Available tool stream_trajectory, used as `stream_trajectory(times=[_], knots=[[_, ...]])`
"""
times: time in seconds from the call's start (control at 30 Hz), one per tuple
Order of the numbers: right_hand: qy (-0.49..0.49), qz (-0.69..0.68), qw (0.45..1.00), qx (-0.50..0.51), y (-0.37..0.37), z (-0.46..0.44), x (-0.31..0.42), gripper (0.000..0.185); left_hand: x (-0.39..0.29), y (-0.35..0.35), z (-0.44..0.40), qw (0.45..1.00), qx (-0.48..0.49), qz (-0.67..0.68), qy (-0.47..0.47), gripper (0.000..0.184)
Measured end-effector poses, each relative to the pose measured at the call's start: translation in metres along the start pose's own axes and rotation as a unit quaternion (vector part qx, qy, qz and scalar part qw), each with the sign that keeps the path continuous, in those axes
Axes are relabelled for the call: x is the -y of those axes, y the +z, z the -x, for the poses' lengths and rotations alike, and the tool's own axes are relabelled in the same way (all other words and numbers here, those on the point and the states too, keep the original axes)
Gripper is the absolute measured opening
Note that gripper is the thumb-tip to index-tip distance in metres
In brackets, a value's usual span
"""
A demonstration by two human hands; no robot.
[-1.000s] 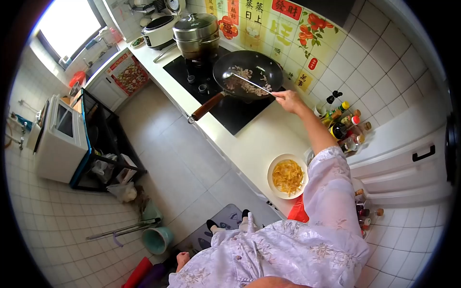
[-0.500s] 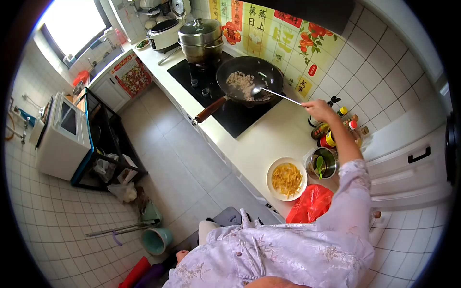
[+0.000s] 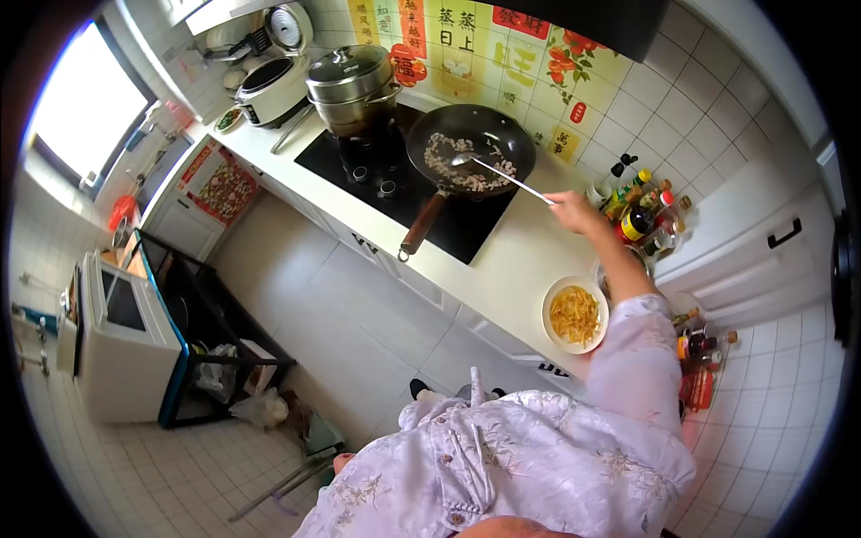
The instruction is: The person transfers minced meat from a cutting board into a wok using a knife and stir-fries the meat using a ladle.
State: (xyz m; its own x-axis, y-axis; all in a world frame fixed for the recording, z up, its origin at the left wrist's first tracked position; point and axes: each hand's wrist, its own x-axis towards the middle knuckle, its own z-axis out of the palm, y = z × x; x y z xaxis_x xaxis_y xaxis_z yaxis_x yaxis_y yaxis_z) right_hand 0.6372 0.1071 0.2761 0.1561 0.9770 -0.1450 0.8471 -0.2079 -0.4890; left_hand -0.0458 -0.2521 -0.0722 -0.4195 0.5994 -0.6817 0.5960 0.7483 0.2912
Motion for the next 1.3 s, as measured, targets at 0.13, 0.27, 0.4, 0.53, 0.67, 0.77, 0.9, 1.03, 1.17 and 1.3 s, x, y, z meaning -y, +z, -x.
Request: stream_trajectory(times=[0.13, 0.27, 0.4, 0.53, 0.67, 0.77, 0.9, 1.03, 1.17, 1.3], knots=[[0.018, 0.090, 0.996, 0.001, -0.079, 0.058, 0.021, 0.028, -0.015, -0.041, -0.047, 0.999, -0.002, -0.052, 0.004, 0.023], [0.029, 0.132, 0.990, 0.048, -0.085, 0.068, 0.027, 0.029, -0.036, -0.056, -0.072, 0.997, -0.004, -0.066, 0.030, 0.022], [-0.092, 0.083, 0.992, -0.029, -0.030, 0.026, 0.003, 0.031, -0.122, -0.075, -0.017, 0.998, 0.004, 0.024, 0.059, 0.021], [-0.005, -0.014, 1.000, -0.003, -0.005, -0.023, 0.018, 0.031, -0.133, -0.058, 0.004, 0.996, 0.016, 0.071, 0.056, 0.020], [-0.016, -0.080, 0.994, -0.067, 0.027, -0.053, 0.035, 0.029, -0.109, -0.032, 0.010, 0.998, 0.000, 0.029, 0.048, 0.022], [0.042, -0.102, 0.993, -0.031, 0.027, -0.037, 0.044, 0.028, -0.053, 0.006, -0.019, 0.999, -0.009, -0.043, 0.016, 0.025], [-0.053, -0.020, 0.998, 0.029, 0.013, -0.003, 0.013, 0.030, -0.030, 0.018, -0.014, 0.999, 0.019, -0.004, 0.036, 0.027], [-0.051, 0.030, 0.998, 0.034, -0.031, 0.032, -0.012, 0.032, -0.034, 0.024, -0.005, 0.997, 0.012, 0.056, 0.052, 0.028], [-0.017, 0.051, 0.998, 0.036, -0.056, 0.046, -0.014, 0.033, -0.059, 0.019, -0.004, 0.997, 0.000, 0.054, 0.054, 0.028], [-0.055, 0.008, 0.997, 0.059, -0.048, 0.041, -0.031, 0.032, -0.067, 0.016, -0.001, 0.999, -0.008, 0.035, 0.027, 0.027]])
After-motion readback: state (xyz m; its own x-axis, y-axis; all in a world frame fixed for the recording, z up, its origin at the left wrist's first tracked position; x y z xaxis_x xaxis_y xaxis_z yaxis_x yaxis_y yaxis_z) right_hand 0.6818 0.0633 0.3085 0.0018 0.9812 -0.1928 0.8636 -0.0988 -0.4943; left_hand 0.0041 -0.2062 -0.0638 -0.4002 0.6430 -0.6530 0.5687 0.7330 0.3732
